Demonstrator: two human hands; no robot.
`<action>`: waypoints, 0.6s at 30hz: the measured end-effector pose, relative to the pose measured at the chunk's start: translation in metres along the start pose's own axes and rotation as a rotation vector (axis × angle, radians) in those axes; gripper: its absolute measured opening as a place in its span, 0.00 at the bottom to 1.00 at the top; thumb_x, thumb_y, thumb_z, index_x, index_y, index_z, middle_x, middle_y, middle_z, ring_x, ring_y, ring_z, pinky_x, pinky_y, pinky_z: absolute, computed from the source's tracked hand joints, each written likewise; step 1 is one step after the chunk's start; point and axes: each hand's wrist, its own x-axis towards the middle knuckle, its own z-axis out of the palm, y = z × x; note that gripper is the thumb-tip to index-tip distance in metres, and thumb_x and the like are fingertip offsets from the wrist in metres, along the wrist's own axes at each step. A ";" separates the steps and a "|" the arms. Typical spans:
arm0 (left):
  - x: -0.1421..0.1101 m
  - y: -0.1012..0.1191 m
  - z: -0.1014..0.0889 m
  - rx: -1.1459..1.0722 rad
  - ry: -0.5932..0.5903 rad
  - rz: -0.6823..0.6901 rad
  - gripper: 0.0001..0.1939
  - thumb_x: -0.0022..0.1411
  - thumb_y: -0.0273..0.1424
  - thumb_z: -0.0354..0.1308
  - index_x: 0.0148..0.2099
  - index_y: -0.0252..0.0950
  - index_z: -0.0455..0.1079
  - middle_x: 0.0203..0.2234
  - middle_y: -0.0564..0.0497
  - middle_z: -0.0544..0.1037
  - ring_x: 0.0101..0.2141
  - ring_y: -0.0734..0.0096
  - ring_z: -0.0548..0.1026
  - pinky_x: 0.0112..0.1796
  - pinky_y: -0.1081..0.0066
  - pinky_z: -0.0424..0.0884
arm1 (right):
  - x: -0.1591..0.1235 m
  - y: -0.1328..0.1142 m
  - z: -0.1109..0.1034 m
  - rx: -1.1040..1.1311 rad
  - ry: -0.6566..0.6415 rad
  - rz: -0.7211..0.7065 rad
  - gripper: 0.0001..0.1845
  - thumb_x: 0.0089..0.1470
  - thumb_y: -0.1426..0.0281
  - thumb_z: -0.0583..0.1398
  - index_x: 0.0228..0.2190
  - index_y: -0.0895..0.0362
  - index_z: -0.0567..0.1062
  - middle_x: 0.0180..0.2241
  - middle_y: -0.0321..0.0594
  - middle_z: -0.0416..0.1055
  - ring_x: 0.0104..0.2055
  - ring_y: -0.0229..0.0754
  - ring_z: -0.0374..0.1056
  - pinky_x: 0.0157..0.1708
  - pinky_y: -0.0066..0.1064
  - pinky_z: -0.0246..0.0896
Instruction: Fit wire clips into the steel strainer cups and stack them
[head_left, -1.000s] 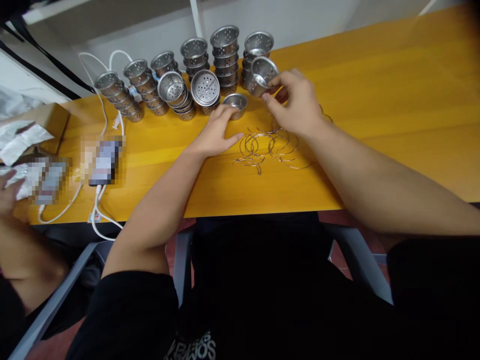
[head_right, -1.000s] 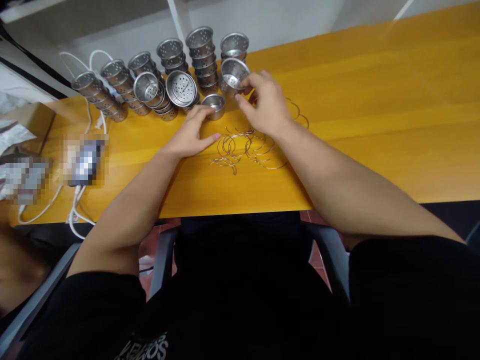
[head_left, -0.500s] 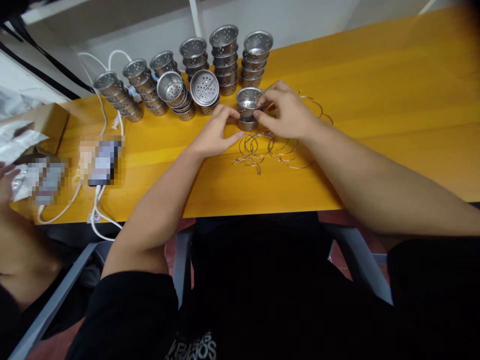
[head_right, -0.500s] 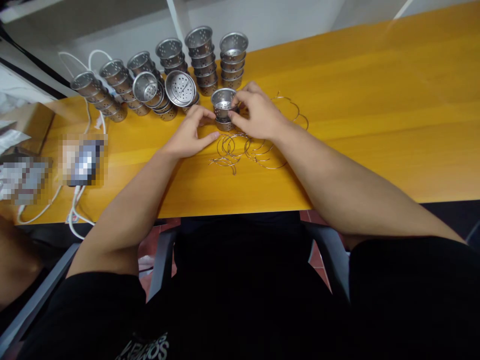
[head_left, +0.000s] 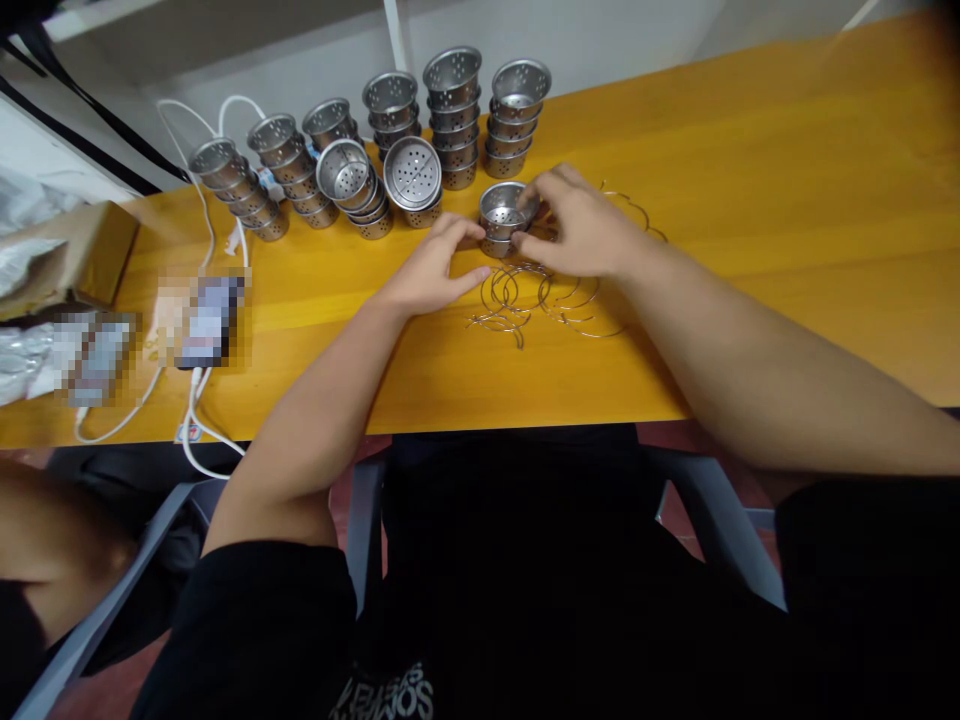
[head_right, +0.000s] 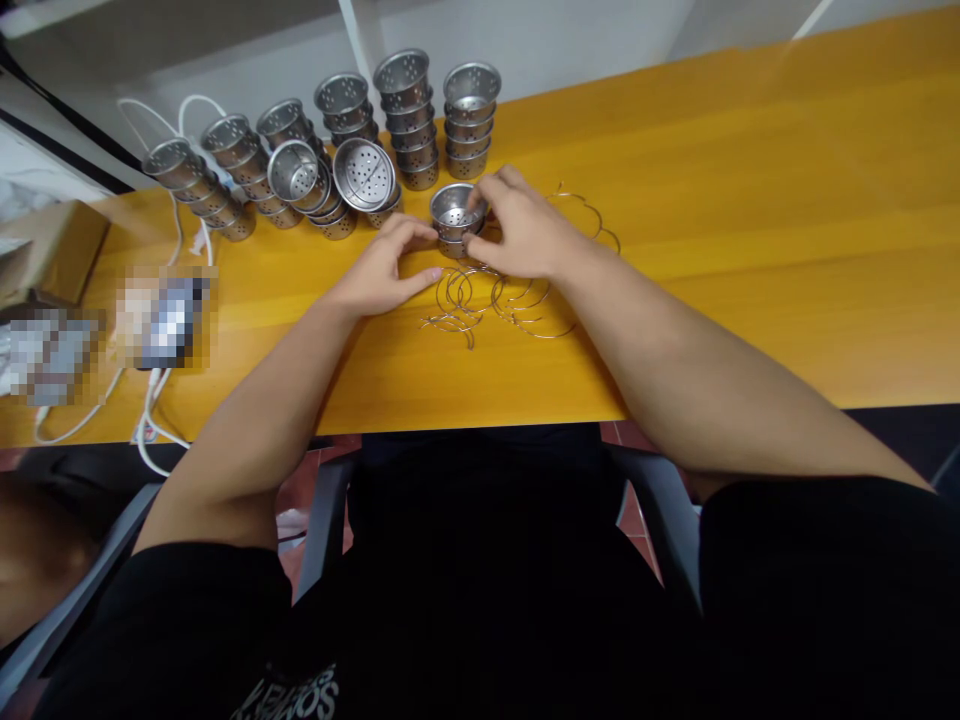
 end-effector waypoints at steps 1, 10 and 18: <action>-0.001 0.003 -0.001 0.000 0.004 -0.008 0.32 0.78 0.51 0.81 0.73 0.41 0.81 0.71 0.34 0.83 0.75 0.36 0.83 0.84 0.37 0.79 | -0.001 -0.005 -0.004 -0.027 -0.010 0.026 0.39 0.63 0.28 0.82 0.58 0.39 0.83 0.55 0.48 0.87 0.62 0.69 0.77 0.70 0.70 0.76; -0.002 0.033 -0.004 -0.050 -0.034 -0.014 0.17 0.81 0.37 0.76 0.67 0.41 0.85 0.65 0.39 0.89 0.68 0.47 0.89 0.78 0.47 0.85 | -0.004 -0.039 -0.011 -0.032 -0.190 0.252 0.64 0.63 0.32 0.82 0.80 0.46 0.61 0.49 0.46 0.89 0.45 0.63 0.84 0.49 0.57 0.82; -0.003 0.024 -0.003 0.047 -0.011 -0.110 0.25 0.80 0.38 0.78 0.71 0.35 0.84 0.76 0.31 0.85 0.77 0.37 0.85 0.84 0.41 0.79 | -0.006 -0.059 0.001 -0.111 -0.290 0.207 0.63 0.74 0.24 0.71 0.91 0.37 0.56 0.75 0.49 0.85 0.67 0.68 0.81 0.66 0.59 0.78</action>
